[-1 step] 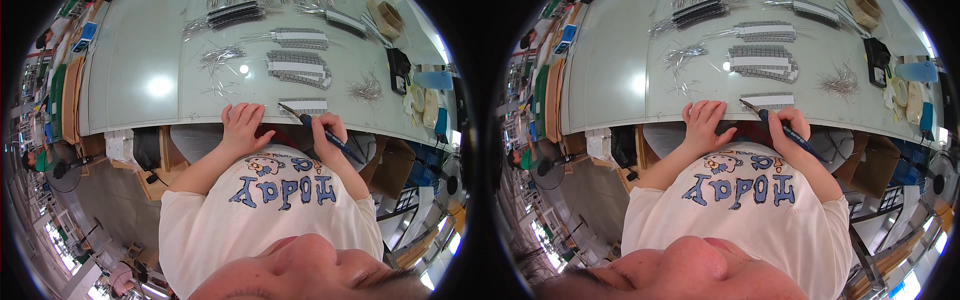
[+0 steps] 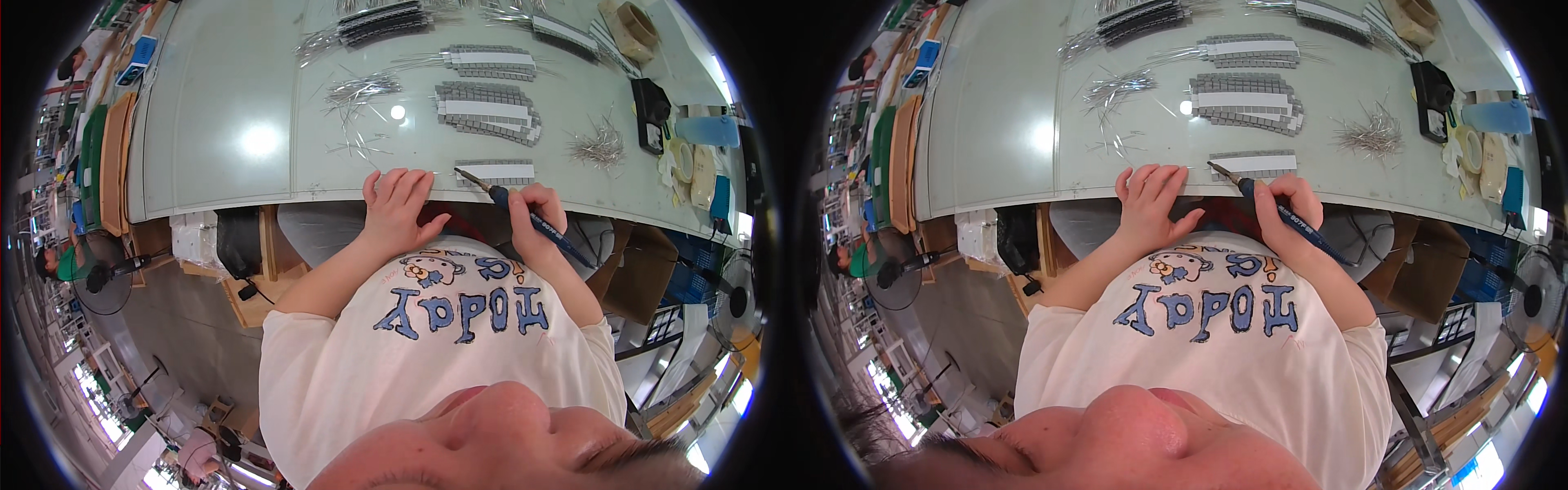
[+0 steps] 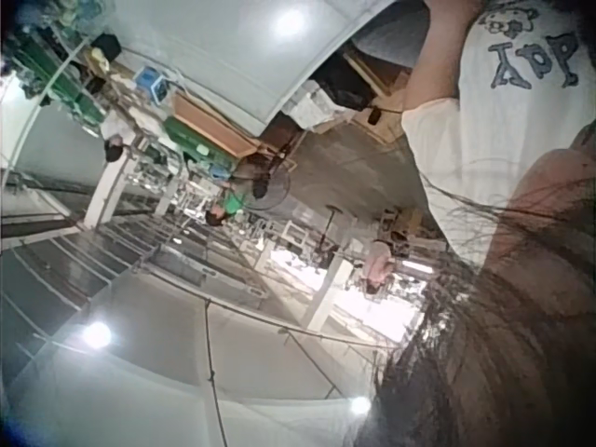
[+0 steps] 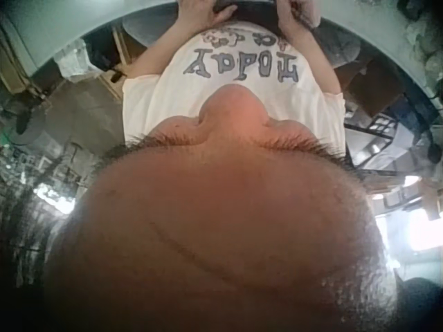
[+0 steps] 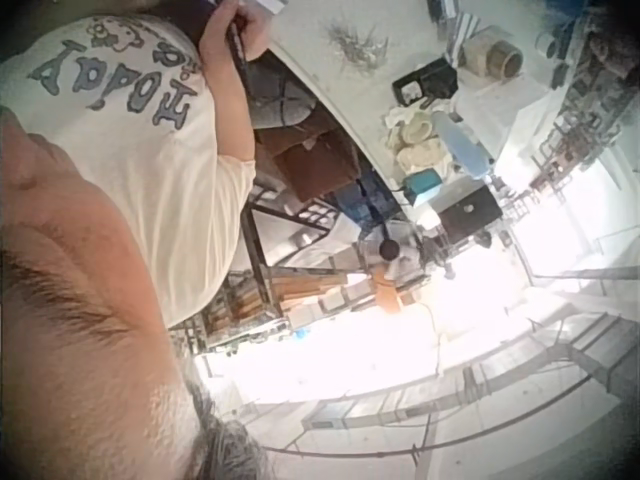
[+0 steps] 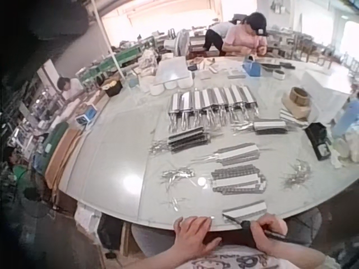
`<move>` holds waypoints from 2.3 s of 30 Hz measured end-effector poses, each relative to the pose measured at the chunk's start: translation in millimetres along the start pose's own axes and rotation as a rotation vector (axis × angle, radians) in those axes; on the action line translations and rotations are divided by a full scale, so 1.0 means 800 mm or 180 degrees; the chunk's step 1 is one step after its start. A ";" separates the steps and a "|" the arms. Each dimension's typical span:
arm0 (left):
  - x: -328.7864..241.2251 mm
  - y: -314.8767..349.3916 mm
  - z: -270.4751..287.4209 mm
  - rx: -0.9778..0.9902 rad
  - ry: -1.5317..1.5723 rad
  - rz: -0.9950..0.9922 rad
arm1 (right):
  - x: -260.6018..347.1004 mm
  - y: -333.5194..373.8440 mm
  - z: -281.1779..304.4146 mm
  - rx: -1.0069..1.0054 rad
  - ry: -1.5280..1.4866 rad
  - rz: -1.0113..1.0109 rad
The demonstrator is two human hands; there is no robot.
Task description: The person aligns electronic components on a workbench, uses a soldering iron to solder metal pins onto them, transfers more metal pins from a wooden tray onto the table, and solders pins to the remaining components.
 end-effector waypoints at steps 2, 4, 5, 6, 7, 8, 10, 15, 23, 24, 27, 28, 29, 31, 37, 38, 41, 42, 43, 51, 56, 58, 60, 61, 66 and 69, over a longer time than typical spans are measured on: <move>-0.003 0.000 0.000 0.0036 0.0066 -0.0079 | 0.003 -0.002 -0.001 -0.0025 -0.0024 -0.0039; -0.005 0.000 -0.001 0.0037 0.0074 -0.0107 | 0.003 -0.001 -0.001 -0.0055 -0.0055 -0.0073; -0.006 0.000 -0.001 0.0035 0.0069 -0.0137 | 0.001 0.000 0.000 -0.0062 -0.0029 -0.0098; -0.006 0.000 -0.001 0.0038 0.0073 -0.0136 | -0.001 0.001 0.000 -0.0069 -0.0006 -0.0124; -0.007 0.000 -0.002 0.0026 0.0085 -0.0146 | -0.002 0.002 0.001 -0.0074 -0.0001 -0.0127; -0.008 0.000 -0.003 0.0014 0.0095 -0.0155 | -0.004 0.002 0.001 -0.0057 0.0028 -0.0098; -0.009 0.000 -0.005 0.0025 0.0091 -0.0164 | -0.004 0.003 0.002 -0.0042 0.0060 -0.0074; -0.008 -0.001 -0.008 0.0018 0.0067 -0.0194 | -0.007 0.002 0.000 -0.0036 0.0030 -0.0127; -0.009 -0.002 -0.008 0.0029 0.0083 -0.0196 | -0.007 0.000 -0.006 -0.0028 -0.0080 -0.0275; -0.009 -0.002 -0.009 0.0029 0.0083 -0.0197 | -0.006 0.000 -0.007 -0.0004 -0.0143 -0.0399; -0.010 -0.001 -0.009 0.0007 0.0062 -0.0213 | -0.010 0.000 -0.007 -0.0070 -0.0106 -0.0583; -0.009 -0.001 -0.009 0.0024 0.0068 -0.0204 | -0.014 -0.002 -0.008 -0.0079 -0.0102 -0.0584; -0.009 0.000 -0.009 0.0039 0.0076 -0.0197 | -0.020 -0.005 -0.008 -0.0271 -0.0335 -0.0603; -0.008 -0.002 -0.007 0.0015 0.0152 -0.0179 | -0.021 -0.009 -0.001 -0.0503 -0.0666 -0.1170; 0.000 0.005 0.005 -0.0429 0.0383 -0.0274 | -0.015 0.003 -0.005 0.0183 0.0103 -0.0324; -0.001 0.005 0.004 -0.0476 0.0484 -0.0363 | -0.017 0.006 -0.003 0.0119 -0.0107 -0.0283; -0.011 -0.005 0.003 -0.0466 0.0608 -0.0549 | -0.024 0.008 0.019 -0.0956 -0.0853 -0.0674; -0.019 -0.011 0.001 -0.0425 0.0665 -0.0652 | -0.028 0.006 0.027 -0.1185 -0.0869 -0.0764; -0.028 -0.019 -0.005 -0.0219 0.0608 -0.0649 | -0.026 0.004 0.035 -0.1316 -0.0987 -0.0800; -0.040 -0.036 -0.013 0.0414 -0.0076 -0.0663 | -0.039 0.019 0.094 -0.1913 -0.1142 -0.0614; -0.030 -0.054 -0.002 0.0266 -0.0085 -0.0659 | -0.036 0.026 0.146 -0.2502 -0.0910 -0.0319; -0.052 -0.073 -0.010 0.0344 0.0058 -0.0774 | -0.034 0.021 0.158 -0.2823 -0.0937 -0.0290; -0.088 -0.100 -0.020 0.0247 0.0193 -0.0951 | -0.035 0.016 0.165 -0.2858 -0.1008 -0.0276; -0.104 -0.118 -0.031 0.0230 0.0205 -0.1049 | -0.035 0.016 0.170 -0.2916 -0.1029 -0.0254; -0.153 -0.200 -0.083 0.0128 0.0000 -0.1255 | -0.034 0.022 0.187 -0.2994 -0.1035 -0.0174; -0.157 -0.213 -0.104 0.0353 -0.0050 -0.1259 | -0.037 0.035 0.197 -0.3014 -0.1069 -0.0069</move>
Point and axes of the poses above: each hand's wrist, its own y-axis away from the middle knuckle, its own z-axis out of the back of the hand, x = y × z, the point moved 3 cm from there along -y, towards the middle knuckle, and after that the axes turned 6 degrees about -y, right-handed, at the moved point
